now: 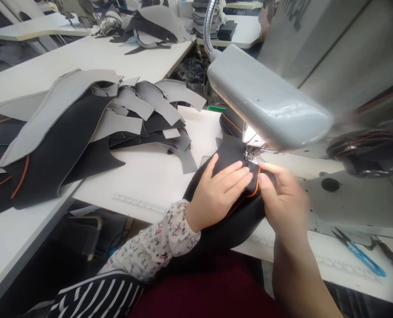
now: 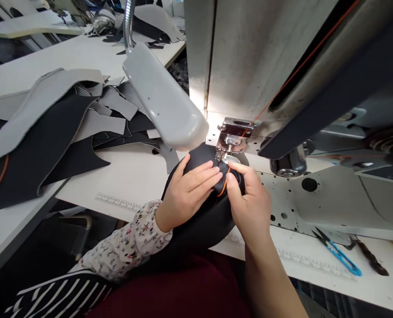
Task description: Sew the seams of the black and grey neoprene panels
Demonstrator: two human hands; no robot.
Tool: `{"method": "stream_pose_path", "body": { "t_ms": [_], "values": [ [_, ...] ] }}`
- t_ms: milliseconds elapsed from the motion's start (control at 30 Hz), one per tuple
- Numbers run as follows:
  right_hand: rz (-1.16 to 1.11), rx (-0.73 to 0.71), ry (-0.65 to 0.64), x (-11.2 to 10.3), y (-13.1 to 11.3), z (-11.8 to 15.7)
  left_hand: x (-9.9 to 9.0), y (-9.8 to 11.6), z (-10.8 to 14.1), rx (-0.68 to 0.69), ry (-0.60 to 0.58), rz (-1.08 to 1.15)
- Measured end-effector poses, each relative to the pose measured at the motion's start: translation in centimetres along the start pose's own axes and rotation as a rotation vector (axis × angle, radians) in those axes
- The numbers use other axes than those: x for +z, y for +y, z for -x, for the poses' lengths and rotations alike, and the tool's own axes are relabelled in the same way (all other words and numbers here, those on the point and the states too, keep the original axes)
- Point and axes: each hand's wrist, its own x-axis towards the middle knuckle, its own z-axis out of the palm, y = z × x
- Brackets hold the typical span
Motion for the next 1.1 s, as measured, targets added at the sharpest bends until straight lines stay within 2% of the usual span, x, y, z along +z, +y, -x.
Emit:
{"method": "stream_pose_path", "body": {
  "t_ms": [267,567,767,867,933,1000,1033,1100],
  "values": [
    [-0.021,-0.001,0.012,0.2,0.1,-0.2,-0.2,-0.2,-0.2,0.002,-0.006,0.020],
    [-0.071,0.004,0.051,0.6,0.5,-0.3,0.0,-0.3,-0.7,-0.011,0.040,0.056],
    [-0.076,0.028,0.054,0.8,0.5,-0.8,0.3,-0.6,-1.0,-0.059,0.035,0.084],
    [-0.099,0.053,0.047,0.8,1.3,-0.5,0.5,-0.9,-1.1,-0.083,0.002,0.112],
    [-0.155,0.043,0.036,0.8,2.8,0.7,0.4,-1.0,-0.8,-0.099,-0.024,0.126],
    [-0.246,0.097,0.004,1.0,5.0,3.0,0.2,-1.2,0.4,-0.195,-0.023,0.153],
    [-0.319,0.174,-0.009,1.2,6.1,4.5,0.1,-1.4,1.2,-0.316,-0.003,0.215],
    [-0.590,0.419,-0.078,1.4,7.8,7.9,-0.1,-1.7,3.3,-0.667,0.036,0.431]
  ]
}}
